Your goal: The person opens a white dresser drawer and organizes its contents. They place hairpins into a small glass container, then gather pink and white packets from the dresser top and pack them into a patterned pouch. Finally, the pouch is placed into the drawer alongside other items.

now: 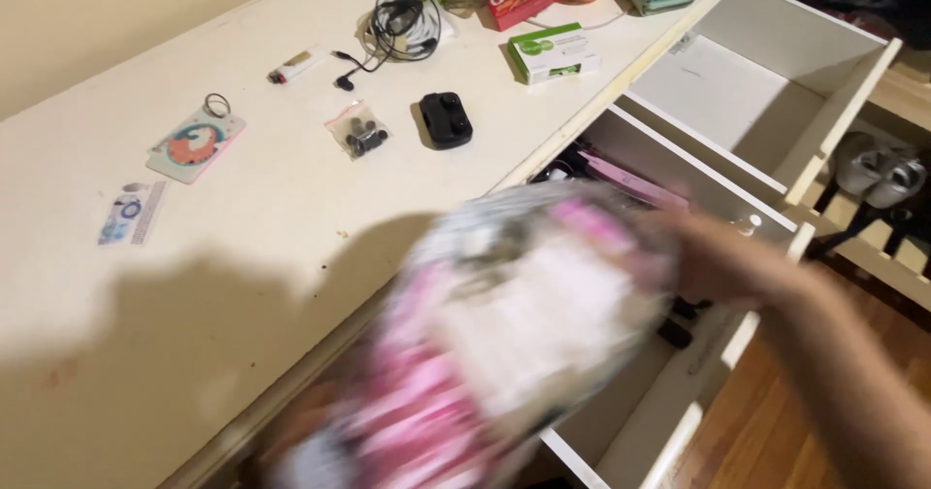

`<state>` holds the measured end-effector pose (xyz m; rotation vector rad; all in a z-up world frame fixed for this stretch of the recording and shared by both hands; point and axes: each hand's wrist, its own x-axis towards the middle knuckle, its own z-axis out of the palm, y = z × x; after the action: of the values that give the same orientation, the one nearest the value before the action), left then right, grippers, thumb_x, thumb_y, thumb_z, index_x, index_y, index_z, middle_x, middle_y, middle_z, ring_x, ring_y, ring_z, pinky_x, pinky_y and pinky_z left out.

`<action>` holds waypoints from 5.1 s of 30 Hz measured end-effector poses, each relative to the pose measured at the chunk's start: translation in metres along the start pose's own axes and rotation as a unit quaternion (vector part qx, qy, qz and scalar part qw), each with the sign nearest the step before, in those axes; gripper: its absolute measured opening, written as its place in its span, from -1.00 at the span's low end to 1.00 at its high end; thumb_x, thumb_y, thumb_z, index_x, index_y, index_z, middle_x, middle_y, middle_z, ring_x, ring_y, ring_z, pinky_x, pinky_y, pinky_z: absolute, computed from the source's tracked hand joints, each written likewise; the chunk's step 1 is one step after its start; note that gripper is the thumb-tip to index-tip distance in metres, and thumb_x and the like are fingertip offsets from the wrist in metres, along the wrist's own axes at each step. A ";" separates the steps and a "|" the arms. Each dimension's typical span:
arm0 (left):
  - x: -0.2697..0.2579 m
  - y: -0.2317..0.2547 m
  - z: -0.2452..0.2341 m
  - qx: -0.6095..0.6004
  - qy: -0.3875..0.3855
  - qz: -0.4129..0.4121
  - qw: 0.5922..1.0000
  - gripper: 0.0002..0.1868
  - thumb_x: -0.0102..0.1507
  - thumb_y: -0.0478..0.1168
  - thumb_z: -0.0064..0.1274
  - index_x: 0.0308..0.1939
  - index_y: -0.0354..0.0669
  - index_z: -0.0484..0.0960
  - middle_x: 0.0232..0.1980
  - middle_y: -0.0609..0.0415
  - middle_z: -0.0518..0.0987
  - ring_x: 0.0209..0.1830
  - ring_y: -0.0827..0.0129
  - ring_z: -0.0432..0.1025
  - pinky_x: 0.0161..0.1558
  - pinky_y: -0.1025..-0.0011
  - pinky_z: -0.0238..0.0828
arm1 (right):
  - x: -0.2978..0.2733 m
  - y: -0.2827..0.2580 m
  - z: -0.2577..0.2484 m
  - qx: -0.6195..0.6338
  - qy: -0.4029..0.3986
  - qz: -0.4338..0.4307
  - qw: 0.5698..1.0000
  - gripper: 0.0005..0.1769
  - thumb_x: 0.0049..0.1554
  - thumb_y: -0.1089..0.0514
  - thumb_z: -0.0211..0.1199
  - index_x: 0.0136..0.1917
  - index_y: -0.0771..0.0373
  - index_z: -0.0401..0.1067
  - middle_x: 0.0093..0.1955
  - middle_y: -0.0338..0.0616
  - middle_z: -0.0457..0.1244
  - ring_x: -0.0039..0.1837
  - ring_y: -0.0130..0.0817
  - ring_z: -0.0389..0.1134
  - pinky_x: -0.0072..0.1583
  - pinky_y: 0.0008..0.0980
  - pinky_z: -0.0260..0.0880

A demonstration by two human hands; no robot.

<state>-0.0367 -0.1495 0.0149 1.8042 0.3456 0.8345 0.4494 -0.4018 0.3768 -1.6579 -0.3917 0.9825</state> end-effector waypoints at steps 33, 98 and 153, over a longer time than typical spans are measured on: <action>0.279 0.290 0.286 0.237 -0.306 -0.106 0.916 -0.04 0.08 0.07 0.33 0.43 -0.25 0.26 0.27 -0.34 0.37 0.36 -0.22 0.26 0.23 -0.10 0.32 | 0.045 0.093 -0.143 -0.369 -0.255 0.054 0.892 0.12 -0.10 -0.36 0.54 0.55 0.11 0.18 0.34 0.27 0.32 0.36 0.03 0.34 0.30 0.06 0.37; 0.258 0.215 0.372 0.493 -0.389 0.006 0.778 -0.78 0.36 -0.31 -0.11 -0.10 -0.05 0.67 -0.20 0.06 0.71 -0.26 0.19 0.62 -0.35 0.25 0.46 | 0.111 0.094 -0.056 -0.725 0.122 0.027 0.677 -0.40 -0.23 -0.36 0.39 -0.10 0.05 0.42 -0.17 -0.12 0.39 -0.10 -0.03 0.43 -0.10 -0.07 0.44; 0.428 0.267 0.365 0.442 -0.267 0.262 0.816 -0.81 0.11 -0.43 0.02 -0.50 -0.14 0.71 -0.48 -0.01 0.63 -0.37 0.01 0.62 -0.36 0.03 0.52 | 0.078 0.051 -0.129 -0.391 0.018 -0.089 0.916 -0.75 0.05 0.17 0.32 -0.06 0.34 0.40 -0.28 0.12 0.42 -0.18 -0.08 0.53 -0.16 -0.06 0.51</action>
<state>0.4768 -0.2575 0.3496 3.0008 -0.2059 0.4847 0.5835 -0.4468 0.3042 -2.2927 -0.9862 0.6843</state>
